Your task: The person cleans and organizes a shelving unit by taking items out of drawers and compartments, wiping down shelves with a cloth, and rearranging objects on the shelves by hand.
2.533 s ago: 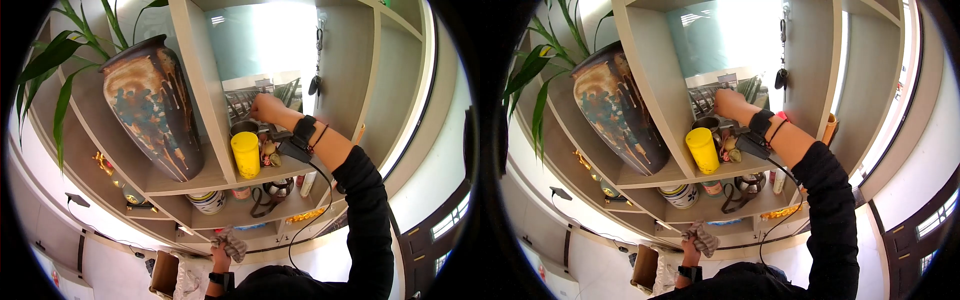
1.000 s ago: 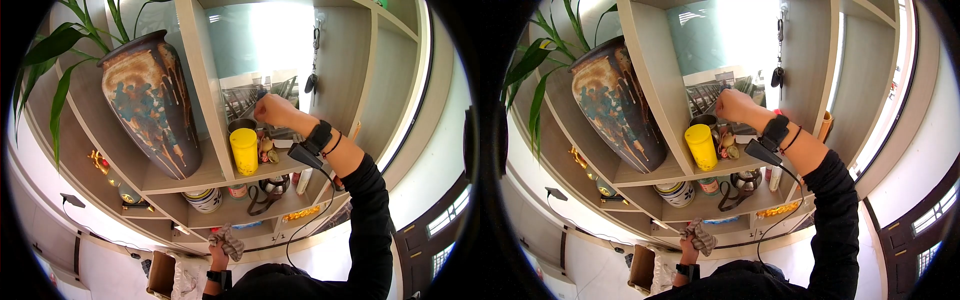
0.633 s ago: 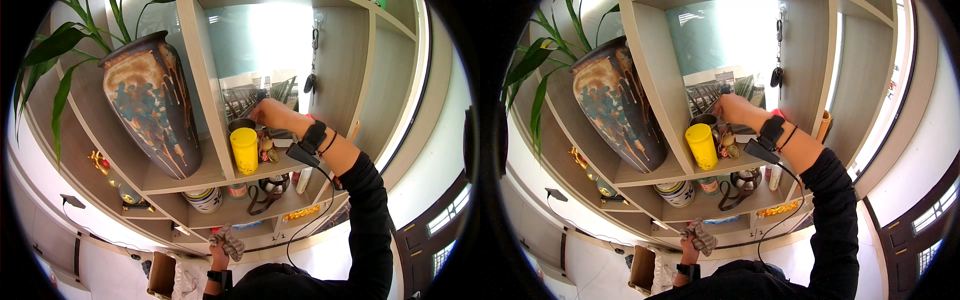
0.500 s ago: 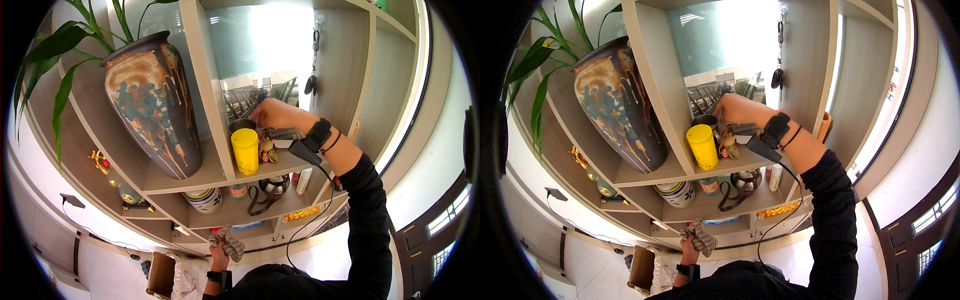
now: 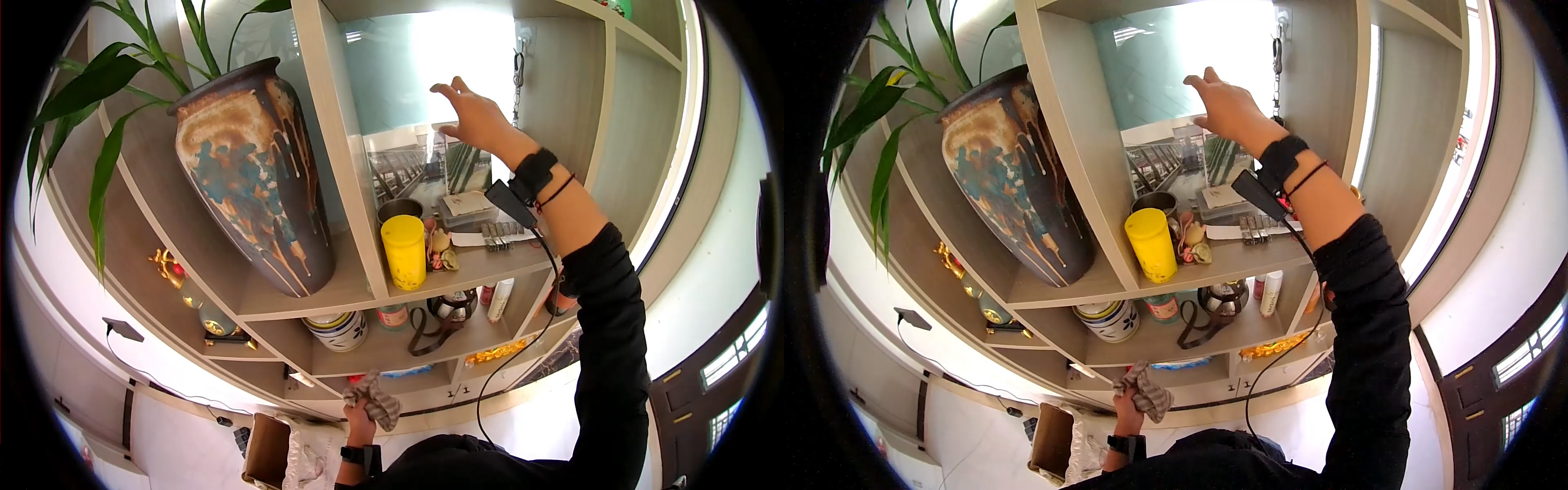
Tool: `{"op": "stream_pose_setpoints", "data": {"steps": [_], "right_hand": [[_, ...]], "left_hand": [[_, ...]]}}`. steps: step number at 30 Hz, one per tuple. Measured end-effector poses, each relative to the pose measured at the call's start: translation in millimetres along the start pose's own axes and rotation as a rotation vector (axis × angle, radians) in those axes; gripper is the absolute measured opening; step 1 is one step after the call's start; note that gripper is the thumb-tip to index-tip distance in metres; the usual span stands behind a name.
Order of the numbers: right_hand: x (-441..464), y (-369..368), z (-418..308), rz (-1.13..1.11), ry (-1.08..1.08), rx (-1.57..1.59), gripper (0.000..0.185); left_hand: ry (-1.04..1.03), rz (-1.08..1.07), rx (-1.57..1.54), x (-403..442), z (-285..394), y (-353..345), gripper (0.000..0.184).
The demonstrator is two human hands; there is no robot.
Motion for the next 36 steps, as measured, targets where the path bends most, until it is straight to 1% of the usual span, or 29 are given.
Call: {"op": "stream_pose_setpoints", "data": {"steps": [1,2,4,6,8,10,12,13,15,17,19,20,22,23,25,27,29,31,32,34,35,36], "right_hand": [[4,-1,0,-0.070,0.000,0.018,0.044],[7,-3,2,-0.072,0.001,0.017,0.044],[10,-17,-1,-0.187,0.064,-0.007,0.042],[9,-24,-8,-0.220,0.060,-0.009,0.039],[2,-39,-12,-0.423,0.035,-0.052,0.038],[-4,-47,-14,-0.443,0.024,-0.079,0.038],[-4,-34,-12,-0.224,-0.016,-0.069,0.041],[-4,-29,-11,-0.172,-0.013,-0.107,0.044],[-5,-27,-9,-0.178,-0.006,-0.094,0.044],[-4,-26,-9,-0.184,-0.001,-0.078,0.044],[-6,-37,-8,-0.388,-0.011,-0.098,0.044],[-7,-37,-8,-0.389,-0.010,-0.099,0.044],[-9,-31,-7,-0.288,-0.039,-0.036,0.040],[-9,-31,-5,-0.288,-0.038,-0.036,0.040],[-7,-15,-3,-0.040,0.017,-0.124,0.037],[-5,-19,-1,-0.085,0.036,-0.173,0.036],[-5,-21,-1,-0.129,0.050,-0.224,0.036],[-8,-31,1,-0.307,0.006,-0.252,0.036],[-10,-34,2,-0.308,0.005,-0.251,0.036],[-13,-20,2,0.012,0.044,-0.162,0.030],[-14,-21,3,0.013,0.046,-0.161,0.030],[-16,-17,2,0.083,0.075,-0.200,0.027]], "left_hand": [[0.000,0.000,0.000,1,-1,2,0.028],[-0.008,0.006,0.003,-1,-1,2,0.028],[-0.012,0.016,0.003,-4,-3,1,0.028],[0.018,0.010,-0.008,-5,-3,-1,0.029],[0.016,0.006,-0.004,-5,-3,-2,0.028],[0.011,-0.001,-0.005,-3,-4,-1,0.028],[-0.021,0.001,0.020,-1,-5,3,0.027],[-0.023,-0.001,0.016,0,-6,4,0.027],[-0.012,0.087,0.059,-1,-6,14,0.027],[-0.013,0.068,0.046,-1,-7,14,0.028],[-0.015,0.050,0.033,0,-8,15,0.029],[-0.016,0.035,0.019,0,-9,14,0.029],[-0.017,0.022,0.006,-2,-9,15,0.029],[-0.021,0.033,0.000,-4,-7,13,0.029],[-0.027,0.046,-0.010,-8,-4,8,0.028],[-0.013,0.088,-0.001,-13,-1,6,0.027],[-0.020,0.056,0.017,-10,-1,9,0.027],[-0.026,0.023,0.038,-9,-2,11,0.027],[-0.024,0.028,0.040,-11,-1,10,0.027],[-0.024,0.034,0.041,-12,-1,10,0.027],[-0.026,0.039,0.034,-12,-2,11,0.026],[-0.027,0.045,0.027,-13,-3,12,0.025]]}}
Point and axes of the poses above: each hand's wrist, its own x-axis towards the middle knuckle, its own y-axis out of the back of the hand, z = x × y, the point moved 7 cm from there along x, towards the middle knuckle, and after that the axes turned 2 degrees about -z, right-handed, at the moved point
